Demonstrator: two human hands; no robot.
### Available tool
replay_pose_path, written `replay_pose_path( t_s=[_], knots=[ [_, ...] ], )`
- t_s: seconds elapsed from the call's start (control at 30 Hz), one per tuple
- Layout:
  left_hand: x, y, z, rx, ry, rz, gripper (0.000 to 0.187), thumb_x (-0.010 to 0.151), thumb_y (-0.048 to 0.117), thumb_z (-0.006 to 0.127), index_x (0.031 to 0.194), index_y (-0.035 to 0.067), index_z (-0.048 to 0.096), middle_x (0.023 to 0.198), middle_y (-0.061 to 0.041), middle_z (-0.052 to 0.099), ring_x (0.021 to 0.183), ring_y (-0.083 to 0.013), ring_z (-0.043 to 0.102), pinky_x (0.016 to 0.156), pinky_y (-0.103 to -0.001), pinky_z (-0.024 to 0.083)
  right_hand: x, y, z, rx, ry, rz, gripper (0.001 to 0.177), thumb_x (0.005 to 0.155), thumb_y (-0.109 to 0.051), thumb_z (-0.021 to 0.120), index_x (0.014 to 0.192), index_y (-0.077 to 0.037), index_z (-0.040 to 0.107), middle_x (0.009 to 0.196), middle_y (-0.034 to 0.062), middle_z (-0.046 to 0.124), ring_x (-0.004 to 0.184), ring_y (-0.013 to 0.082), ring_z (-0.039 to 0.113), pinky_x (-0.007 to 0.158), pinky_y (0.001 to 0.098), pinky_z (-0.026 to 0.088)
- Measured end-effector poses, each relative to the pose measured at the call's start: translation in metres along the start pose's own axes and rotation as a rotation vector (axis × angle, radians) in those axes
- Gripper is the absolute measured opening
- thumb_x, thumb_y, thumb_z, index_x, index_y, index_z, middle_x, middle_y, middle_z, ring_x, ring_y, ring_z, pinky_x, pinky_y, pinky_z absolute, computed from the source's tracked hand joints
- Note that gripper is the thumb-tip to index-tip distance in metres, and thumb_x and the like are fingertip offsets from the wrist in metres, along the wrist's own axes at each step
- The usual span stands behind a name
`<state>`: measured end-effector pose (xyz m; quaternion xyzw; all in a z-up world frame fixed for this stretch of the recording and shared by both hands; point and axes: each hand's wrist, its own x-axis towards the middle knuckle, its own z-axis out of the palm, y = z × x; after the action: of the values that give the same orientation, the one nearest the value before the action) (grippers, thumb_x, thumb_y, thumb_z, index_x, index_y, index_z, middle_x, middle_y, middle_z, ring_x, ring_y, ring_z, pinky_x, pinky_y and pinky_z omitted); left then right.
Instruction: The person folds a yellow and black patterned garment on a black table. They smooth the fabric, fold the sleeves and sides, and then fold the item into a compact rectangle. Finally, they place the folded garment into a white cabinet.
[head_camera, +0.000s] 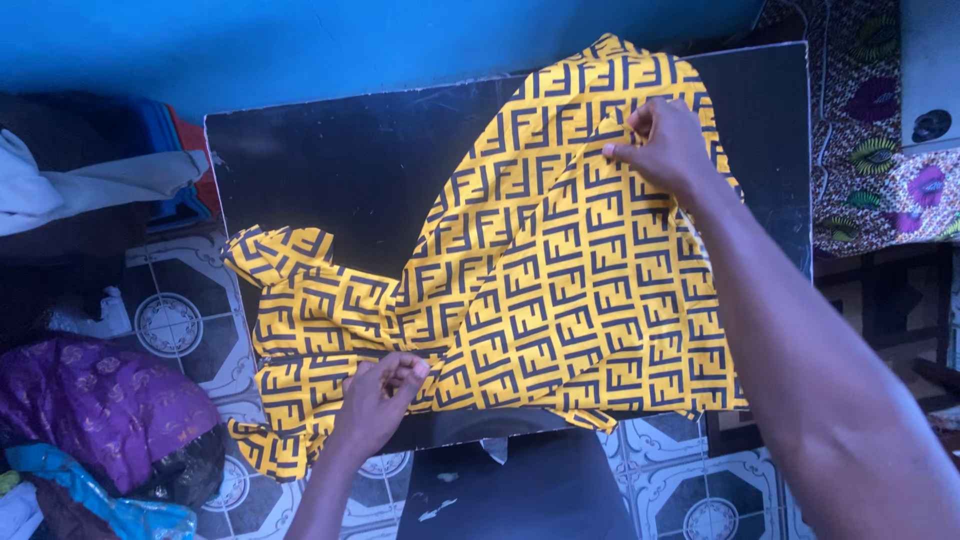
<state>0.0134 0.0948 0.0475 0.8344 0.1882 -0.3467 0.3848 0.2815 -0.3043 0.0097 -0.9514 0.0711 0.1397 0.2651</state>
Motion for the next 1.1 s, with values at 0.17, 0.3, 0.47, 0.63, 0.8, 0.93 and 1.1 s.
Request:
replay_pose_path(
  t_s=[0.17,0.3,0.47,0.63,0.8,0.93,1.1],
  knots=[
    [-0.002,0.004,0.002,0.154,0.013,0.03,0.043,0.089,0.059,0.062,0.105,0.023,0.08,0.075,0.005,0.074,0.086,-0.0157,0.053,0.093,-0.038,0.03,0.017,0.007,-0.008,0.238,-0.167,0.053,0.034,0.088,-0.022,0.086,0.104,-0.006,0.061,0.094,0.0079,0.067,0.084,0.0158,0.069,0.075,0.0261,0.056],
    [-0.002,0.004,0.004,0.146,0.015,0.038,0.043,0.089,0.058,0.061,0.104,0.022,0.079,0.076,0.005,0.078,0.091,-0.0144,0.053,0.096,-0.039,0.028,0.017,0.006,-0.022,0.3,-0.075,-0.113,0.042,0.085,-0.015,0.09,0.112,-0.005,0.06,0.095,0.0073,0.063,0.084,0.0123,0.065,0.075,0.0236,0.056],
    [-0.001,0.003,0.006,0.17,0.039,0.059,0.046,0.083,0.057,0.072,0.102,0.016,0.078,0.079,0.002,0.079,0.096,-0.0144,0.054,0.098,-0.042,0.028,0.026,0.007,-0.016,0.437,-0.053,-0.096,0.029,0.094,-0.014,0.082,0.117,-0.005,0.065,0.095,0.0037,0.07,0.086,0.0071,0.072,0.08,0.0214,0.06],
    [-0.002,0.003,0.01,0.166,0.098,0.063,0.037,0.086,0.05,0.071,0.096,0.015,0.08,0.076,-0.001,0.075,0.09,-0.0178,0.057,0.095,-0.042,0.033,0.035,0.017,0.015,0.273,0.107,-0.143,0.024,0.098,-0.021,0.084,0.111,-0.005,0.071,0.098,0.0073,0.072,0.083,0.0118,0.069,0.075,0.0251,0.056],
    [-0.006,0.003,0.015,0.191,0.179,0.119,0.034,0.087,0.045,0.07,0.092,0.013,0.079,0.072,-0.002,0.069,0.084,-0.0201,0.057,0.088,-0.042,0.037,0.04,0.017,0.033,0.092,0.266,-0.188,0.024,0.101,-0.026,0.082,0.108,-0.006,0.07,0.1,0.0108,0.073,0.086,0.0179,0.068,0.075,0.0321,0.053],
    [-0.012,0.006,0.015,0.221,0.204,0.142,0.035,0.09,0.044,0.07,0.093,0.01,0.078,0.068,-0.006,0.064,0.081,-0.0218,0.057,0.09,-0.041,0.037,0.04,0.01,0.03,0.113,0.243,-0.139,0.023,0.1,-0.028,0.078,0.105,-0.008,0.068,0.103,0.0105,0.073,0.088,0.0193,0.069,0.078,0.0317,0.053],
    [-0.018,0.027,0.01,0.269,0.169,0.006,0.029,0.091,0.04,0.069,0.101,0.012,0.073,0.074,-0.007,0.064,0.085,-0.0239,0.06,0.09,-0.041,0.043,0.021,-0.007,0.029,-0.14,0.419,-0.257,0.035,0.104,-0.033,0.077,0.121,-0.006,0.063,0.114,0.0184,0.062,0.1,0.0281,0.061,0.078,0.0396,0.051]
  ],
)
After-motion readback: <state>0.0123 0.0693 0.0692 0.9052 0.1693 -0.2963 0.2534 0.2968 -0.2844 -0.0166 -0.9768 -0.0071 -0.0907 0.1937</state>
